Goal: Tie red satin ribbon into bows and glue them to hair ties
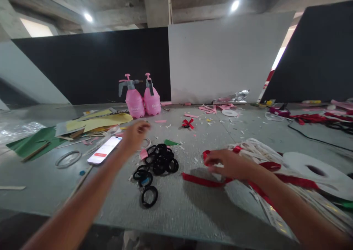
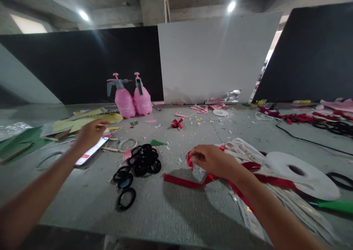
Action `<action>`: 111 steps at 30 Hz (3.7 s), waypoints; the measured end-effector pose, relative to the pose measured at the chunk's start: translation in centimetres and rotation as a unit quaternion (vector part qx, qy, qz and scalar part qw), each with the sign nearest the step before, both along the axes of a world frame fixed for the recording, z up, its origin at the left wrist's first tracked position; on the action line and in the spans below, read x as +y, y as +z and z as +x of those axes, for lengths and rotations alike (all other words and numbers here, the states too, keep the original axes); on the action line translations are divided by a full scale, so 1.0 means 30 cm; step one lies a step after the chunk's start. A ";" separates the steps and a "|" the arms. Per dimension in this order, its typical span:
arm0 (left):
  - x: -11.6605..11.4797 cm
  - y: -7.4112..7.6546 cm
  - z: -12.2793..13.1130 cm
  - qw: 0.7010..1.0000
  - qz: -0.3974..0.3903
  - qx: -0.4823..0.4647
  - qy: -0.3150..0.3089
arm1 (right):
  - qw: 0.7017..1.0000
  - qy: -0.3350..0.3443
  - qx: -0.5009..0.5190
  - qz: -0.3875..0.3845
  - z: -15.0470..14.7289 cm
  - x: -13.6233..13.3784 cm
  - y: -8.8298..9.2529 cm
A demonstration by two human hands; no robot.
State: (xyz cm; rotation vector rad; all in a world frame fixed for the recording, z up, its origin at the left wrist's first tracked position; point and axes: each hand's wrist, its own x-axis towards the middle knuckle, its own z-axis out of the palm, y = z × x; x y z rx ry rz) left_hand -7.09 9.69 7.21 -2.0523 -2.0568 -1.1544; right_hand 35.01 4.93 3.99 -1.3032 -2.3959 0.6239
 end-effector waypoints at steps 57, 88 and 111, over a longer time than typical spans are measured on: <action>-0.030 -0.251 0.679 0.884 -0.073 -0.239 -0.396 | 0.909 -0.042 0.413 -0.026 -0.149 0.132 -0.170; -0.081 -0.210 0.648 0.929 0.149 -0.099 -0.323 | 0.854 -0.051 0.502 -0.130 -0.188 0.086 -0.151; -0.073 -0.201 0.638 0.946 0.117 0.097 -0.288 | 0.952 -0.061 0.251 0.164 -0.180 0.088 -0.174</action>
